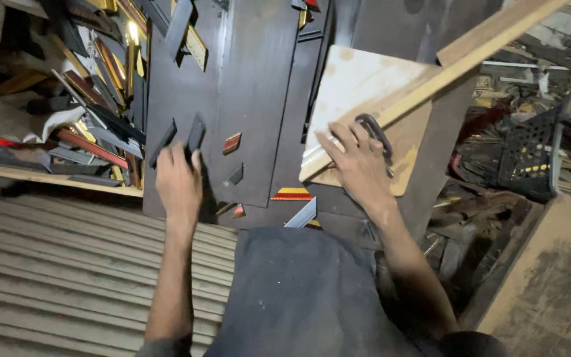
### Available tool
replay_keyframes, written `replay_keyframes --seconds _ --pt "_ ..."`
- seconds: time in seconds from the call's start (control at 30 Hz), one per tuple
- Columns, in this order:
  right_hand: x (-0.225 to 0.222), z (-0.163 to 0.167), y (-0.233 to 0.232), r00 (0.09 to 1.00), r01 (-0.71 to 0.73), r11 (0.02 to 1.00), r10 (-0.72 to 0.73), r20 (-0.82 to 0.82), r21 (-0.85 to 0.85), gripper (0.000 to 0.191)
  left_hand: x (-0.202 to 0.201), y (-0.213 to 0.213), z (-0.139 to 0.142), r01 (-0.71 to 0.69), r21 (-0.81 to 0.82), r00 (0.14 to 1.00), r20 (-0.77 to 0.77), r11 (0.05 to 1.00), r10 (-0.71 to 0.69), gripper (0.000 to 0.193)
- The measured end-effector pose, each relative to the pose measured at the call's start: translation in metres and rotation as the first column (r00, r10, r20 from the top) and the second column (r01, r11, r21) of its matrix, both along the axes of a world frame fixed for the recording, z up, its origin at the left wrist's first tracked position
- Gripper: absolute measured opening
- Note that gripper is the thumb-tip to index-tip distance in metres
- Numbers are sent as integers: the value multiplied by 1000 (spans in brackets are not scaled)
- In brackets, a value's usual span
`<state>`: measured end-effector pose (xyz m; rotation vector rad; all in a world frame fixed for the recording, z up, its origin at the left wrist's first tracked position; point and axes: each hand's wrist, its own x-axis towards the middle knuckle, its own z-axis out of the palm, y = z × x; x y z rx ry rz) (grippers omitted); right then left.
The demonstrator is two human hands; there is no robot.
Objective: The person picks up small picture-frame molding offcuts one at a time from a dark work table, briefly turns and looks at each piece, and drops selected pieces into a white sack at the left of the table, repeating this pick-inspect-place cycle throughout the clip.
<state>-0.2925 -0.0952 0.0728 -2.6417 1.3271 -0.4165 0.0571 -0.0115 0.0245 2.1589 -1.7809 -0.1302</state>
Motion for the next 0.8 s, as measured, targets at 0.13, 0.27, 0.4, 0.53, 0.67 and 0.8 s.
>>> replay_keyframes --seconds 0.13,0.27,0.4,0.53,0.67,0.8 --pt "-8 -7 -2 993 -39 991 24 120 127 32 -7 -42 -5 61 -69 997 -34 996 -64 25" --pt "-9 -12 31 869 -18 997 -24 494 80 24 -20 -47 -1 -241 39 912 -334 970 240 24" --pt "2 -12 82 911 -97 995 87 404 5 34 -47 -26 -9 -351 -9 479 -861 936 171 34" --pt "15 -4 88 823 2 993 -67 564 115 53 -119 -5 -20 -178 -107 434 -901 978 -19 39" --pt "19 6 67 592 -128 806 -406 697 578 41 -182 0 -19 14 -120 99 -988 993 -120 30" --pt "3 8 46 647 114 835 -473 598 538 16 -170 -9 -2 -34 -50 163 -986 998 -44 29"
